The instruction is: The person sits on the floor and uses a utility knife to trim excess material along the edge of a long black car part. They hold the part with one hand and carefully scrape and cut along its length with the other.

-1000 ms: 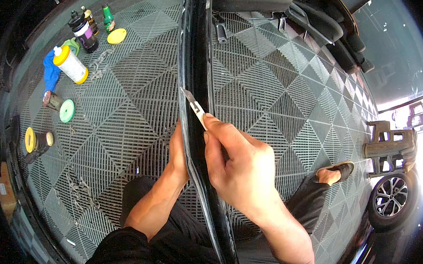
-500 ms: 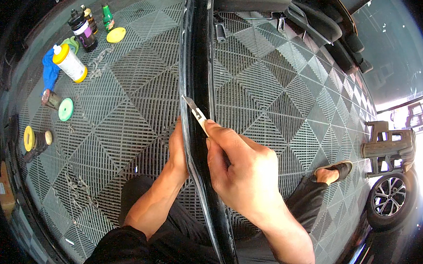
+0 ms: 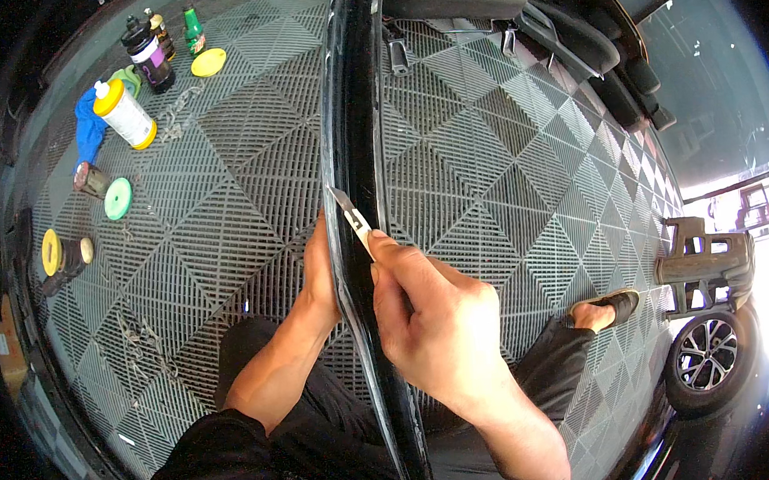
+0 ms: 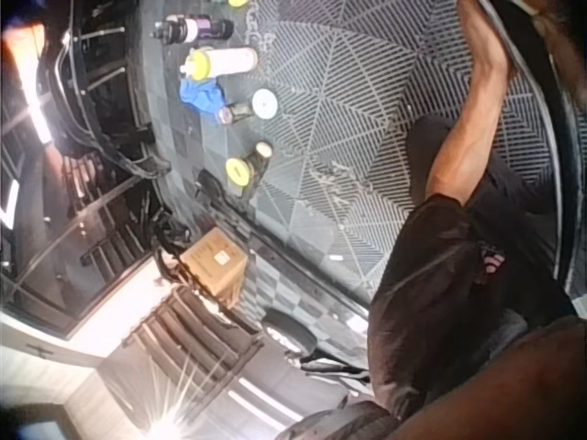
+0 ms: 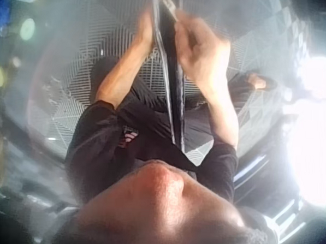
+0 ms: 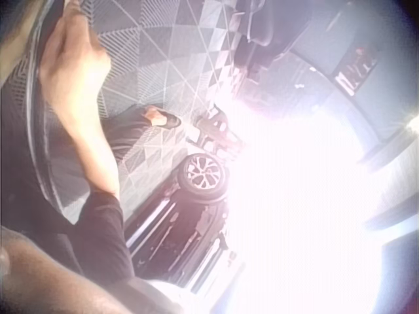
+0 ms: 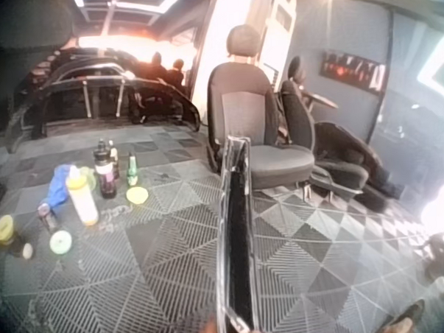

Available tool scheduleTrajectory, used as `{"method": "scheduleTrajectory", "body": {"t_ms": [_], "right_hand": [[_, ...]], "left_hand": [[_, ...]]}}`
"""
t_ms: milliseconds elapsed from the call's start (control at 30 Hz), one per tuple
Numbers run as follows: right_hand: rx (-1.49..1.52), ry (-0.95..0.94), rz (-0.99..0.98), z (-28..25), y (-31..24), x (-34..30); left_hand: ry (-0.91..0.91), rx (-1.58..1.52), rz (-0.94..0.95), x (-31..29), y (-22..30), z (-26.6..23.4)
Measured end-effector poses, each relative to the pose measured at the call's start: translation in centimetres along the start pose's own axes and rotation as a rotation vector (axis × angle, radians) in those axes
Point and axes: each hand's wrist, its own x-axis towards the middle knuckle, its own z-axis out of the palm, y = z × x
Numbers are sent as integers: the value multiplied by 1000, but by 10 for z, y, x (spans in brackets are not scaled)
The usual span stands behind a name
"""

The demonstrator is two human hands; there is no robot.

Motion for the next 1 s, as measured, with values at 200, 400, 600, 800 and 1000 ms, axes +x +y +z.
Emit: {"method": "scheduleTrajectory", "body": {"t_ms": [200,400,600,800,1000], "right_hand": [[-25,0,-11,0,-1,-3],[-78,-18,-13,-1,-2,-8],[-77,-17,-13,-1,-3,-15],[-89,-26,-9,0,-2,-24],[-54,-53,41,-4,-6,-25]], "left_hand": [[195,140,-44,-2,3,8],[189,253,54,-6,3,7],[262,256,42,-10,11,21],[202,180,54,-8,14,27],[114,23,28,-7,4,9]]}}
